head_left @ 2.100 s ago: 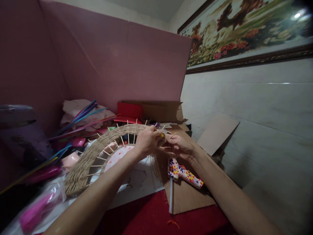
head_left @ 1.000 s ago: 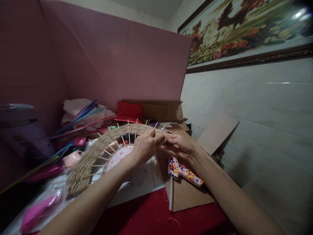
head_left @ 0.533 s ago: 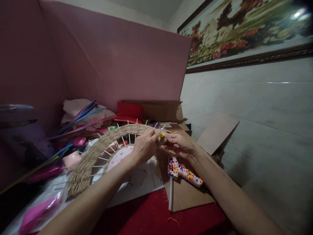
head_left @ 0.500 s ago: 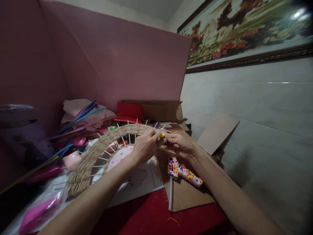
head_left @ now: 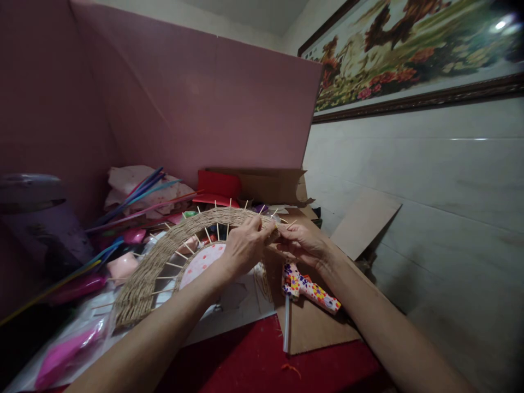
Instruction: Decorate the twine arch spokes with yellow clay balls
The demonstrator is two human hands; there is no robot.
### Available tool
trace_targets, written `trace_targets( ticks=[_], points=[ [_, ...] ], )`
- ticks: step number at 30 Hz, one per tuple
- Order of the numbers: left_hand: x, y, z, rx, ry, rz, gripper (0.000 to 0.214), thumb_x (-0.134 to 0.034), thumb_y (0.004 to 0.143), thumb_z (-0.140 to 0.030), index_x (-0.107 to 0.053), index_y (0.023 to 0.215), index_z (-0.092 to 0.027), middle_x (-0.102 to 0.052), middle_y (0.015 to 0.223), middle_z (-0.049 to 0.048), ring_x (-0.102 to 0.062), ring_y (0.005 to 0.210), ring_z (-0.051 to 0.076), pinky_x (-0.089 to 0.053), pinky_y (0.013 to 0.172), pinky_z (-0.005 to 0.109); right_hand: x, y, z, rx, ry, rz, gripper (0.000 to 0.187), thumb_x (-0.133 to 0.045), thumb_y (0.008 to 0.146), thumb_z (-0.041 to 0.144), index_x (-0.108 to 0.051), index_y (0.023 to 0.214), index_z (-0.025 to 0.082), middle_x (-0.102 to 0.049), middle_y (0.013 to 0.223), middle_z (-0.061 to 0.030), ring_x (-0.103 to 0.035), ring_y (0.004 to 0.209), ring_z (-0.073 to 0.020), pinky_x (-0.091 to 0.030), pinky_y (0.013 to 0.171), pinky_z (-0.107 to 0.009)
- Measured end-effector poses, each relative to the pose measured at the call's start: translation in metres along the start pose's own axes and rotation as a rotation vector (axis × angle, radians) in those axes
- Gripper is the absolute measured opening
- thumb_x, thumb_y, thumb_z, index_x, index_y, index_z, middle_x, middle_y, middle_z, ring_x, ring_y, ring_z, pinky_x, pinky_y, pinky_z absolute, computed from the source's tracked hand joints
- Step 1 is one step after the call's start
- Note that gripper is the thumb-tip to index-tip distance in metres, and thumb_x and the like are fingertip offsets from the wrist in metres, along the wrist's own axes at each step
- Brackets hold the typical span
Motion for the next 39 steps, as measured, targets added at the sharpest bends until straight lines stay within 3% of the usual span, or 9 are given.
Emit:
trace_targets(
  ticks=[5, 10, 17, 24, 29, 32, 35, 39],
  points=[
    [-0.005, 0.000, -0.001, 0.001, -0.007, 0.021, 0.030, -0.046, 0.088, -0.025, -0.055, 0.116, -0.031, -0.054, 0.094, 0.0053, -0.051, 0.083, 0.019, -0.040, 0.056, 0.025, 0.001, -0.001, 0.000, -0.011, -0.021, -0.020, 0.018, -0.072, 0.072, 0.024, -0.072, 0.086, 0.014, -0.069, 0.089, -0.0076, -0.059, 0.074, -0.0118, -0.049, 0.064, -0.022],
    [-0.006, 0.000, 0.006, 0.056, -0.045, 0.016, 0.038, -0.046, 0.085, -0.018, -0.050, 0.122, -0.024, -0.056, 0.101, 0.0056, -0.052, 0.088, 0.019, -0.042, 0.059, 0.026, 0.000, -0.001, 0.000, -0.011, -0.008, -0.010, 0.019, -0.074, 0.071, 0.025, -0.071, 0.086, 0.014, -0.068, 0.088, -0.0067, -0.060, 0.075, -0.0118, -0.049, 0.064, -0.022],
    [-0.008, 0.000, 0.006, 0.059, -0.052, 0.036, 0.029, -0.047, 0.084, -0.018, -0.058, 0.110, -0.024, -0.055, 0.098, 0.0053, -0.053, 0.087, 0.019, -0.043, 0.060, 0.027, 0.001, -0.002, -0.001, -0.013, -0.006, -0.041, 0.019, -0.075, 0.068, 0.025, -0.071, 0.083, 0.014, -0.068, 0.084, -0.0056, -0.059, 0.073, -0.0113, -0.050, 0.064, -0.022],
    [-0.006, 0.000, 0.006, 0.058, -0.057, 0.019, 0.038, -0.046, 0.086, -0.018, -0.050, 0.122, -0.027, -0.054, 0.101, 0.0058, -0.052, 0.086, 0.019, -0.042, 0.058, 0.026, 0.001, -0.001, -0.001, -0.019, -0.029, -0.022, 0.018, -0.073, 0.071, 0.026, -0.071, 0.086, 0.017, -0.068, 0.088, -0.0039, -0.059, 0.075, -0.0109, -0.049, 0.064, -0.022],
    [-0.006, -0.001, 0.003, 0.036, -0.050, 0.023, 0.032, -0.045, 0.088, -0.025, -0.052, 0.120, -0.030, -0.053, 0.097, 0.0063, -0.051, 0.085, 0.019, -0.042, 0.057, 0.025, 0.001, 0.000, -0.001, -0.011, -0.037, -0.014, 0.018, -0.072, 0.071, 0.027, -0.070, 0.086, 0.016, -0.068, 0.089, -0.0057, -0.059, 0.076, -0.0119, -0.049, 0.067, -0.023],
    [-0.004, -0.001, 0.004, 0.044, -0.047, 0.010, 0.039, -0.046, 0.086, -0.020, -0.050, 0.124, -0.028, -0.055, 0.099, 0.0061, -0.052, 0.086, 0.019, -0.043, 0.058, 0.025, 0.000, -0.001, 0.000, -0.007, -0.053, -0.011, 0.020, -0.074, 0.070, 0.028, -0.070, 0.085, 0.015, -0.068, 0.088, -0.0052, -0.059, 0.075, -0.0116, -0.049, 0.066, -0.023],
    [0.004, -0.001, 0.007, 0.066, -0.047, -0.067, 0.047, -0.045, 0.082, -0.012, -0.048, 0.127, -0.024, -0.058, 0.102, 0.0063, -0.053, 0.090, 0.019, -0.045, 0.061, 0.025, 0.002, 0.000, 0.001, 0.003, -0.100, -0.022, 0.024, -0.075, 0.069, 0.033, -0.069, 0.083, 0.015, -0.066, 0.078, -0.0034, -0.057, 0.066, -0.0097, -0.046, 0.059, -0.021],
    [0.016, -0.004, 0.016, 0.135, -0.099, -0.195, 0.052, -0.042, 0.078, -0.007, -0.049, 0.127, -0.020, -0.060, 0.100, 0.0064, -0.055, 0.089, 0.018, -0.046, 0.066, 0.026, 0.014, 0.002, 0.003, 0.034, -0.338, -0.105, 0.033, -0.070, 0.071, 0.047, -0.066, 0.068, 0.014, -0.058, 0.055, -0.0014, -0.041, 0.042, -0.0056, -0.029, 0.038, -0.019]
  ],
)
Point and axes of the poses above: each hand's wrist, its own y-axis towards the middle knuckle, its own x-axis out of the back of the hand, z = x × y, the point moved 10 cm from there along y, towards the middle knuckle
